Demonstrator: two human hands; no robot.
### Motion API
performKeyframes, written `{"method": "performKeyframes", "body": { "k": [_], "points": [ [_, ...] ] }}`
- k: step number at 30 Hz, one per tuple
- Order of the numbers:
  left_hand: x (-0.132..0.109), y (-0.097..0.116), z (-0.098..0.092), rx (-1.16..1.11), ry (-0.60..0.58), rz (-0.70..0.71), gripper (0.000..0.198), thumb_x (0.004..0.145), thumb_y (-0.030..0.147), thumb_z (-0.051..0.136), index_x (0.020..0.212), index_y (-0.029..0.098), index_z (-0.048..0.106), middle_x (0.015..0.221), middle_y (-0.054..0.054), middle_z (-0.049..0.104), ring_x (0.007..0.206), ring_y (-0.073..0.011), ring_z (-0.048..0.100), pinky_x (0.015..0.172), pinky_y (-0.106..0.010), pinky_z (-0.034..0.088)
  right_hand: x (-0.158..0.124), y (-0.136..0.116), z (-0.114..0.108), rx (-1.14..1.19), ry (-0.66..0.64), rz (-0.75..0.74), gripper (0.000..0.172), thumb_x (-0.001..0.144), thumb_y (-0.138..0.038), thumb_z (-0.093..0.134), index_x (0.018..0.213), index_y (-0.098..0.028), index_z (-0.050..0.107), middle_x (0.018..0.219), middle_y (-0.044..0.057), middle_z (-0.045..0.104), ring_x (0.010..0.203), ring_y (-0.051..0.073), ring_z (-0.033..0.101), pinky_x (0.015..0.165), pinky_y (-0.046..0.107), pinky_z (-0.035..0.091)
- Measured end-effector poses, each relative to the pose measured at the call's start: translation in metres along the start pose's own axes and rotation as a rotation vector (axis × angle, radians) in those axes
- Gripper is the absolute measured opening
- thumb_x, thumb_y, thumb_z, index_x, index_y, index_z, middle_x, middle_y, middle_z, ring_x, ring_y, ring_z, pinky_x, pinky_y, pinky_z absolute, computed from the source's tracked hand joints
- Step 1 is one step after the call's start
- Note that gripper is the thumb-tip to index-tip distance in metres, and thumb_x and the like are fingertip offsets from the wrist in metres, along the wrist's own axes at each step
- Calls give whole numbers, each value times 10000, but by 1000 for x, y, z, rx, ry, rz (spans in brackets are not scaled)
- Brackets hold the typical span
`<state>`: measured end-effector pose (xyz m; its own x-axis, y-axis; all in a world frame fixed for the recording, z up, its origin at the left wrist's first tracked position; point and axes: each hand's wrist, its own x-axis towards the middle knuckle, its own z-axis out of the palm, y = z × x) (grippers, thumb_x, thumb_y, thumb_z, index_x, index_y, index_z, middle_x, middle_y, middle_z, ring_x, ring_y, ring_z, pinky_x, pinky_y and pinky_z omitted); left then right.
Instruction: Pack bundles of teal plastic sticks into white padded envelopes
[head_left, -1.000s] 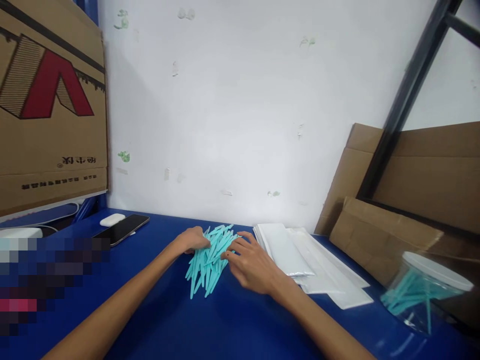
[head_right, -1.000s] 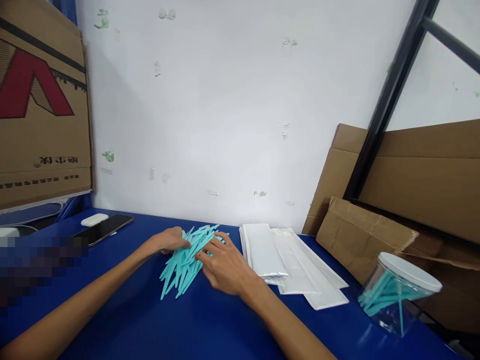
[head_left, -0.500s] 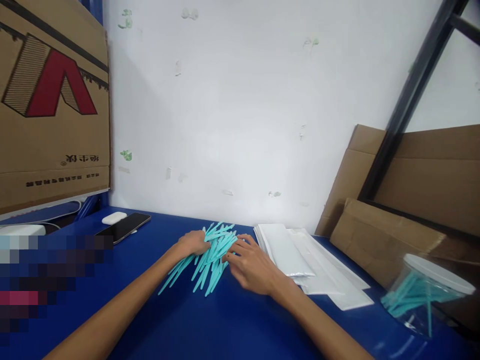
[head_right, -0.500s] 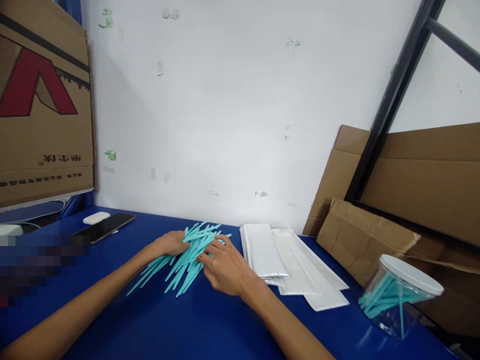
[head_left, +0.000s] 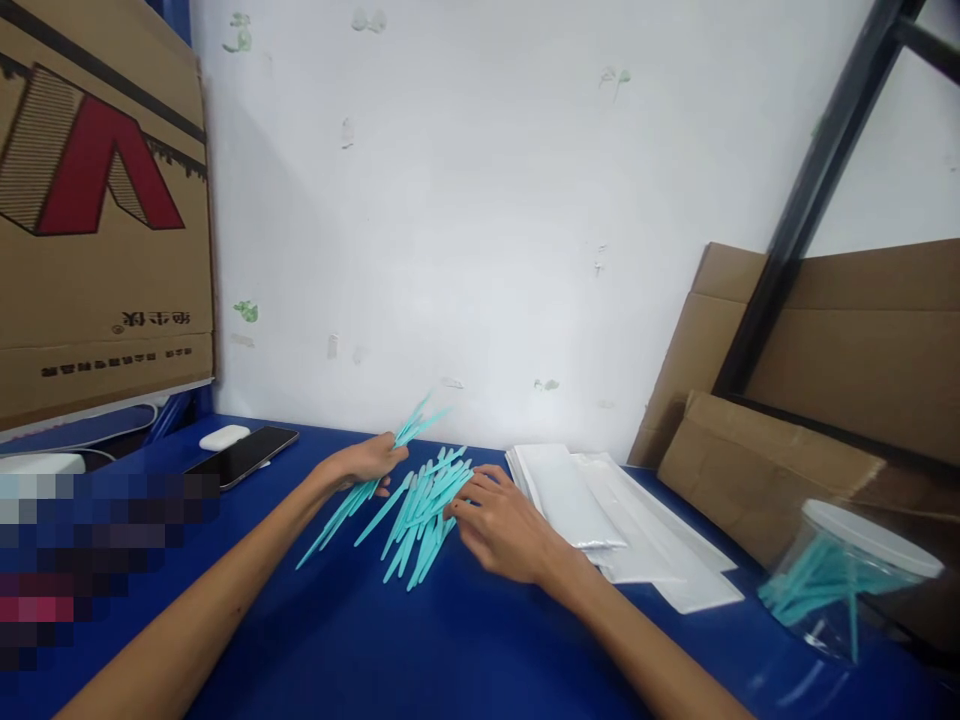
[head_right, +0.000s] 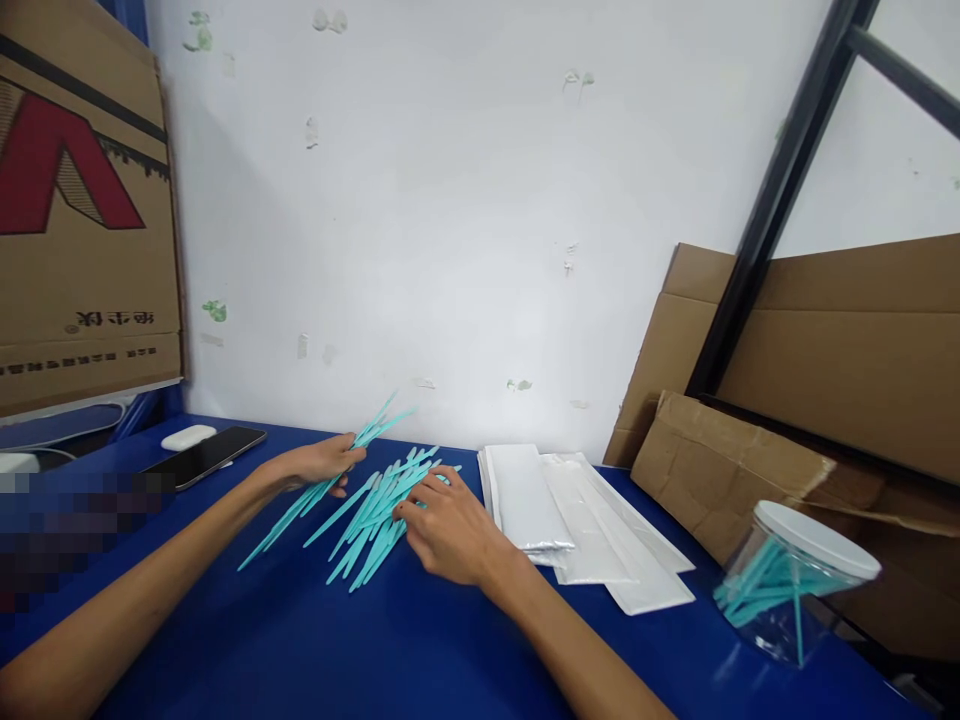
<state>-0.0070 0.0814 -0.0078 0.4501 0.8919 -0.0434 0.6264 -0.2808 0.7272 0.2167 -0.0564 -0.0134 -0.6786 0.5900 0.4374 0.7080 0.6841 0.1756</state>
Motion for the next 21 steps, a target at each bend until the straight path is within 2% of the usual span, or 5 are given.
{"method": "performKeyframes", "body": {
  "k": [4,10,13,16,21],
  "points": [
    [-2,2,3,-307,27,8,257,757,384,555,806,213,369,719,45,393,558,-106,449,468,-246,440,1,-1,0,21,1,10,219,873,-111,498,1016,-201,637,934,39,663,929,181,558,1040,394,276],
    [1,16,5,-395,141,107,208,811,351,496,809,220,335,722,55,389,539,-78,439,455,-203,390,2,-10,0,118,63,57,236,912,-132,466,1071,-200,628,956,61,659,927,197,556,964,399,330],
    [0,26,8,-431,205,148,188,841,341,458,823,228,309,734,59,385,539,-69,433,462,-195,383,2,-18,-1,277,88,108,268,956,-185,424,1156,-211,600,995,69,661,944,201,569,945,400,346],
    [-7,40,13,-493,244,219,215,861,357,466,833,236,291,741,64,387,541,-65,428,464,-194,379,4,-26,3,626,142,238,284,974,-281,436,1224,-236,563,1042,59,657,973,194,579,930,377,382],
    [-33,70,19,-623,197,406,189,893,335,455,818,232,315,699,76,371,515,-57,385,441,-188,332,11,-34,22,1489,349,567,375,968,-443,423,1241,-216,543,1204,94,590,1095,214,567,904,353,445]
  ]
}}
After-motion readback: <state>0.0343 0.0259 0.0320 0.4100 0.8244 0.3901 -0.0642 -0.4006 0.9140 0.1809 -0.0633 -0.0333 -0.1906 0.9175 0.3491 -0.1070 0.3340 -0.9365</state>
